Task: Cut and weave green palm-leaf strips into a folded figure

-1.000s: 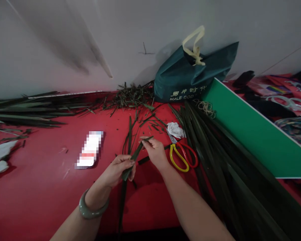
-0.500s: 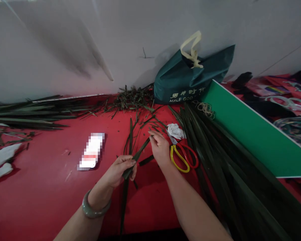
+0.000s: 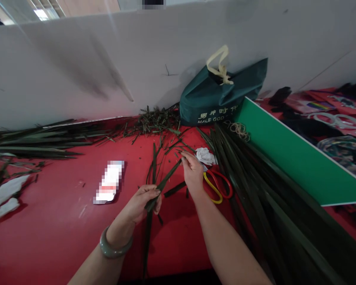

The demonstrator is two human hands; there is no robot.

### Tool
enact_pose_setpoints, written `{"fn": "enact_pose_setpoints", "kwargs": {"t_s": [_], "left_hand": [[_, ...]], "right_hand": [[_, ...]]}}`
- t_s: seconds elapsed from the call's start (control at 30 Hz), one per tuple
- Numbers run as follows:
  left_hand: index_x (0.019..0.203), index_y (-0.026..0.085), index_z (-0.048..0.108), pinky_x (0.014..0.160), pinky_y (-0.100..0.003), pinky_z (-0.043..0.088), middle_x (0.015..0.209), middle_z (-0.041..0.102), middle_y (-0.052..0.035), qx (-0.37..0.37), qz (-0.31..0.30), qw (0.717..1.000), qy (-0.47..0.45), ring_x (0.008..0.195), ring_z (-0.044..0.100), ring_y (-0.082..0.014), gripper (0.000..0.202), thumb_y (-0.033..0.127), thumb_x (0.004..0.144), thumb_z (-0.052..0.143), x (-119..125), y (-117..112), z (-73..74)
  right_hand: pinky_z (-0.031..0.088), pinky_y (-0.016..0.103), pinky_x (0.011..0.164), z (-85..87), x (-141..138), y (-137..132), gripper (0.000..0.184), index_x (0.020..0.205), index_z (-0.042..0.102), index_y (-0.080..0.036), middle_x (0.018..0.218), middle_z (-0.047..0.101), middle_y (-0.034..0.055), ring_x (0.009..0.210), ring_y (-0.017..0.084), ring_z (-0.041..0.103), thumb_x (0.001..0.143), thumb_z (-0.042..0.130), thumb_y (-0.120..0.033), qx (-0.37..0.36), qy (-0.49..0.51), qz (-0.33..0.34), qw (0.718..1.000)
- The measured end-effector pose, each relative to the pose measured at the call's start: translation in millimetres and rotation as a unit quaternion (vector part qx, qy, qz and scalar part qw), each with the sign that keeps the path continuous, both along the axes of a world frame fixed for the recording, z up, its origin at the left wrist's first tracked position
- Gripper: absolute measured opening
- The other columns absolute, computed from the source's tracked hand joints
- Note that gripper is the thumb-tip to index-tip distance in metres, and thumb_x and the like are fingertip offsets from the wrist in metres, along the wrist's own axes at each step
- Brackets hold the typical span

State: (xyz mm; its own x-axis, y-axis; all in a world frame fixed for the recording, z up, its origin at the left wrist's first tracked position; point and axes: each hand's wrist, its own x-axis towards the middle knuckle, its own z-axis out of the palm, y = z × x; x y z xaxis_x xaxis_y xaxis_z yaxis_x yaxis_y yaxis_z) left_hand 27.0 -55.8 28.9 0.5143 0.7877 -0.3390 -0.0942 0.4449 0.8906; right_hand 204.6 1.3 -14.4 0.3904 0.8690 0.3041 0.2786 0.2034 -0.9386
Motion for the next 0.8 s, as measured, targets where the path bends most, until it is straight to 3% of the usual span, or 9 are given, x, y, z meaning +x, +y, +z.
{"fn": "enact_pose_setpoints", "kwargs": {"t_s": [0.13, 0.2, 0.27, 0.33, 0.43, 0.5, 0.6, 0.7, 0.8], "left_hand": [[0.050, 0.012, 0.050, 0.038, -0.020, 0.033, 0.041, 0.052, -0.0011, -0.004, 0.008, 1.000, -0.028, 0.036, 0.047, -0.0088, 0.027, 0.030, 0.071, 0.049, -6, -1, 1.0], [0.050, 0.013, 0.050, 0.038, -0.020, 0.032, 0.041, 0.052, -0.0007, 0.003, 0.030, 0.999, -0.042, 0.036, 0.047, -0.0088, 0.027, 0.029, 0.072, 0.049, -8, 0, 0.6], [0.050, 0.013, 0.051, 0.039, -0.020, 0.032, 0.042, 0.052, -0.0009, 0.011, 0.031, 0.999, -0.037, 0.037, 0.047, -0.0085, 0.028, 0.029, 0.072, 0.049, -9, 0, -0.2], [0.051, 0.012, 0.052, 0.040, -0.019, 0.032, 0.042, 0.052, -0.0014, 0.015, 0.012, 1.000, -0.019, 0.038, 0.047, -0.0082, 0.029, 0.031, 0.073, 0.049, -9, 1, -1.2], [0.052, 0.012, 0.053, 0.040, -0.019, 0.031, 0.044, 0.054, -0.0022, 0.023, -0.018, 0.999, 0.016, 0.038, 0.047, -0.0076, 0.030, 0.033, 0.073, 0.049, -7, 2, -2.0], [0.053, 0.012, 0.053, 0.042, -0.019, 0.033, 0.045, 0.054, -0.0023, 0.028, -0.021, 0.999, 0.033, 0.040, 0.048, -0.0077, 0.030, 0.033, 0.073, 0.050, -6, 3, -1.9], [0.056, 0.012, 0.054, 0.047, -0.020, 0.037, 0.049, 0.056, -0.0020, 0.038, 0.026, 0.998, 0.036, 0.044, 0.050, -0.0084, 0.026, 0.031, 0.073, 0.051, -8, 6, -1.6], [0.062, 0.011, 0.056, 0.049, -0.020, 0.039, 0.053, 0.057, -0.0013, 0.048, 0.093, 0.994, 0.031, 0.048, 0.051, -0.0085, 0.018, 0.027, 0.071, 0.054, -13, 11, -2.1], [0.065, 0.013, 0.055, 0.048, -0.018, 0.038, 0.054, 0.055, 0.0015, 0.039, 0.211, 0.977, -0.004, 0.048, 0.050, -0.0072, 0.011, 0.024, 0.068, 0.057, -15, 16, -4.4]], "right_hand": [[0.049, 0.030, 0.064, 2.4, 11, 3, 0.030, 0.098, 0.058, -0.019, 0.106, 0.058, 0.0074, 0.062, 0.012, 0.059, 0.074, 0.049, -0.035, -0.002, 0.092, -0.034, 0.995], [0.049, 0.028, 0.061, 6.1, 11, 1, 0.036, 0.104, 0.054, -0.019, 0.104, 0.059, 0.0079, 0.061, 0.011, 0.059, 0.074, 0.050, -0.038, -0.020, 0.159, -0.003, 0.987], [0.047, 0.026, 0.055, 10.9, 3, -4, 0.039, 0.104, 0.053, -0.017, 0.091, 0.063, 0.0071, 0.058, 0.011, 0.058, 0.075, 0.048, -0.042, -0.078, 0.230, 0.090, 0.966], [0.045, 0.025, 0.052, 15.9, -7, -12, 0.040, 0.096, 0.057, -0.015, 0.076, 0.063, 0.0047, 0.054, 0.011, 0.057, 0.074, 0.046, -0.047, -0.149, 0.270, 0.211, 0.928], [0.043, 0.022, 0.050, 22.0, -22, -24, 0.030, 0.080, 0.062, -0.015, 0.059, 0.059, -0.0012, 0.049, 0.009, 0.052, 0.069, 0.056, -0.042, -0.207, 0.247, 0.321, 0.890], [0.040, 0.020, 0.049, 24.6, -27, -29, 0.023, 0.071, 0.062, -0.015, 0.053, 0.055, -0.0036, 0.047, 0.007, 0.049, 0.067, 0.060, -0.038, -0.209, 0.214, 0.325, 0.897], [0.038, 0.019, 0.049, 25.8, -24, -30, 0.021, 0.066, 0.061, -0.015, 0.050, 0.054, -0.0044, 0.048, 0.007, 0.048, 0.068, 0.059, -0.036, -0.181, 0.201, 0.296, 0.916], [0.039, 0.021, 0.051, 25.0, -20, -28, 0.018, 0.065, 0.061, -0.015, 0.053, 0.056, -0.0037, 0.049, 0.008, 0.049, 0.065, 0.062, -0.033, -0.165, 0.228, 0.286, 0.916], [0.040, 0.021, 0.052, 24.1, -25, -29, 0.015, 0.066, 0.061, -0.016, 0.054, 0.056, -0.0035, 0.050, 0.008, 0.050, 0.063, 0.064, -0.031, -0.143, 0.274, 0.253, 0.917]]}}
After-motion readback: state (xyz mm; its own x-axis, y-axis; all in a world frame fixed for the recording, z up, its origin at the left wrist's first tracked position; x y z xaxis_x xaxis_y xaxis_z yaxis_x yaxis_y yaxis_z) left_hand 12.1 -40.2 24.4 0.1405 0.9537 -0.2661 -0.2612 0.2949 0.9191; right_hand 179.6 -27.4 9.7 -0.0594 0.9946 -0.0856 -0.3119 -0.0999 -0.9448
